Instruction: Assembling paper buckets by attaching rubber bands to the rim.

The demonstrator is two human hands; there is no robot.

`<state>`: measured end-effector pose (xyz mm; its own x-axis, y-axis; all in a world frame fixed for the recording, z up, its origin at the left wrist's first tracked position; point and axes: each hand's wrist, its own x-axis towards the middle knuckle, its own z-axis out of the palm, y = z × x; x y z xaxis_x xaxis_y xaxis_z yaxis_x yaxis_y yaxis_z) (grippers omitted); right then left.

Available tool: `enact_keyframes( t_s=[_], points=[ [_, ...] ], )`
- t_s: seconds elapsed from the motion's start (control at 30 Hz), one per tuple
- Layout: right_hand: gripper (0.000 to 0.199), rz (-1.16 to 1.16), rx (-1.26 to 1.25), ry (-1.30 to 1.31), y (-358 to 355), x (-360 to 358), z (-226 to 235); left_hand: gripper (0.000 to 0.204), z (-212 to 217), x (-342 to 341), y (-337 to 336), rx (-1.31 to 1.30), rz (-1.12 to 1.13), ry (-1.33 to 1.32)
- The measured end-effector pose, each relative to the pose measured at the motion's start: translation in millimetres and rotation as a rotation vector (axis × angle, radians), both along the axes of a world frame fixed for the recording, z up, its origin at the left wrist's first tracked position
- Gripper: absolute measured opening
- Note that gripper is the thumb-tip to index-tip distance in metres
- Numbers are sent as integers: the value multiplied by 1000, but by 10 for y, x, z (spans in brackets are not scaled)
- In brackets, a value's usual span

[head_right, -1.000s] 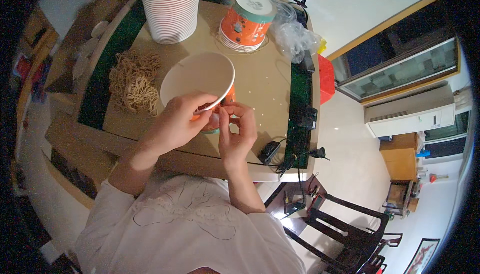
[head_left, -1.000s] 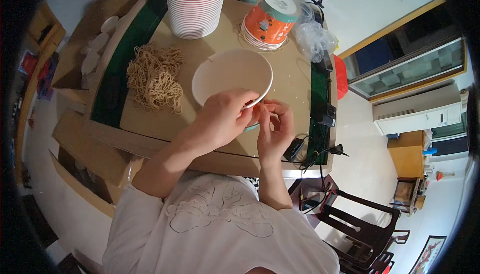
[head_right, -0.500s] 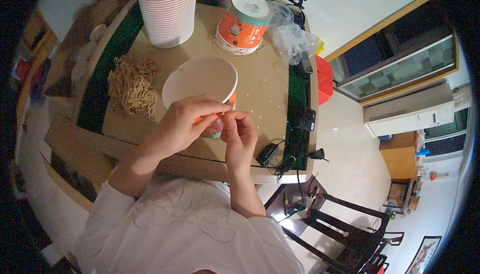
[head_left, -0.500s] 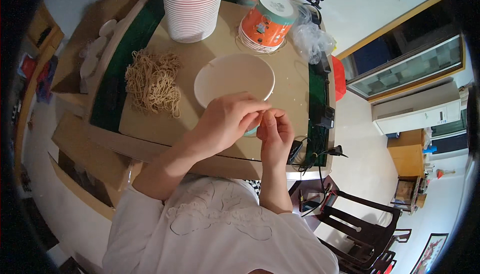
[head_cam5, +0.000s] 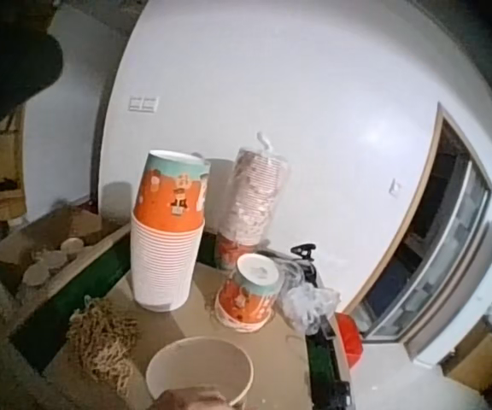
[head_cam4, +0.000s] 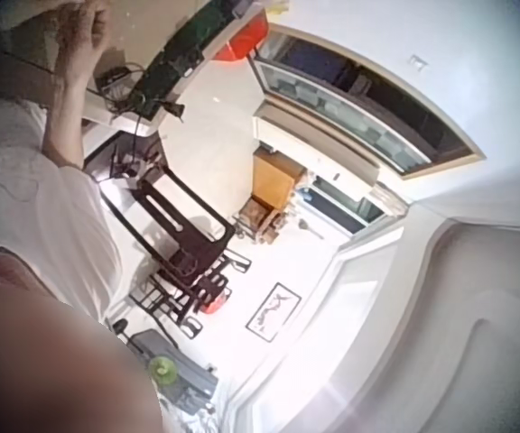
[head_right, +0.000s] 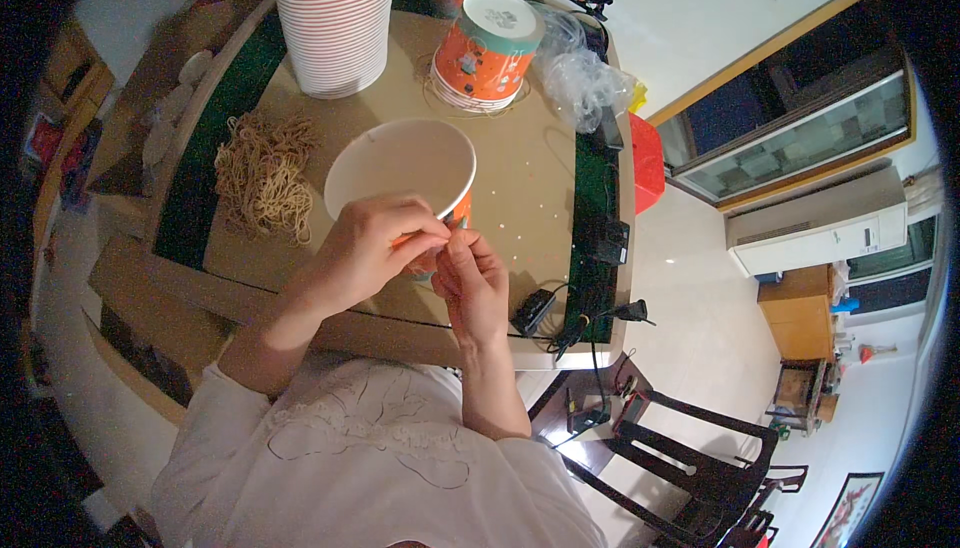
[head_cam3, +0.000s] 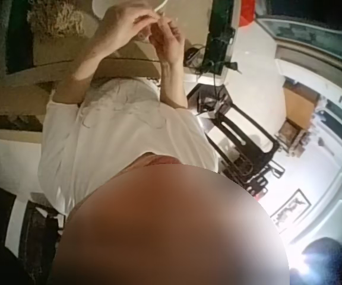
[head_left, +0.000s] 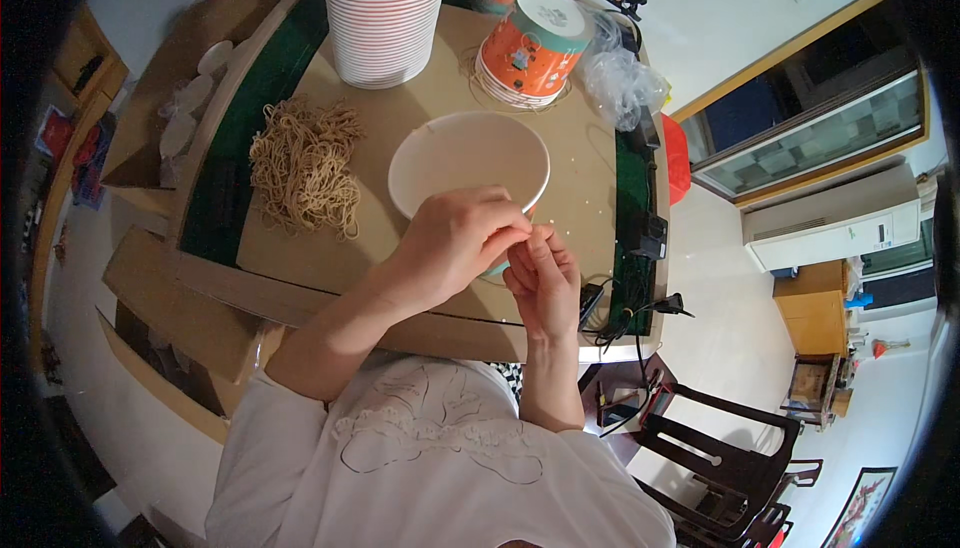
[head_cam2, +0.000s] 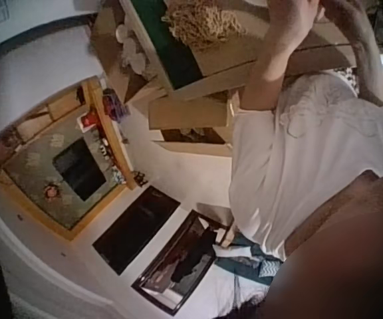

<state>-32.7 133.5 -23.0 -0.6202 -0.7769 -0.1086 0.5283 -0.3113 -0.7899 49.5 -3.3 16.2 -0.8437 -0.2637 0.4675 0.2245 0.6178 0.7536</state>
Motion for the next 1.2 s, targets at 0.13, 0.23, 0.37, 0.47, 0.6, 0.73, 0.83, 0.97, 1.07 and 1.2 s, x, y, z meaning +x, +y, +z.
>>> enact_keyframes(
  t_s=[0.13,0.23,0.37,0.47,0.6,0.73,0.83,0.97,1.07,1.2],
  points=[
    [9,-262,114,312,-58,113,-20,5,2,-11,0,-42,64,37],
    [9,-486,179,626,-114,155,-61,8,33,-12,47,-97,81,21],
    [5,-584,224,703,-142,185,-57,11,-1,-24,63,-113,95,14],
    [5,-590,236,734,-143,149,-73,7,7,-31,53,-185,113,-36],
    [5,-495,242,698,-121,86,-94,20,27,16,15,103,47,-86],
    [5,-460,143,650,-159,90,-79,24,-39,41,-4,105,92,-128],
    [6,-416,202,672,-162,88,-58,25,-48,35,-21,52,52,-122],
    [7,-373,224,666,-139,70,-34,21,-23,40,-11,70,66,-165],
    [7,-344,237,651,-121,41,-27,21,-29,39,-5,94,59,-160],
    [7,-332,213,608,-125,17,-34,20,-21,29,-1,139,22,-188]
  ],
)
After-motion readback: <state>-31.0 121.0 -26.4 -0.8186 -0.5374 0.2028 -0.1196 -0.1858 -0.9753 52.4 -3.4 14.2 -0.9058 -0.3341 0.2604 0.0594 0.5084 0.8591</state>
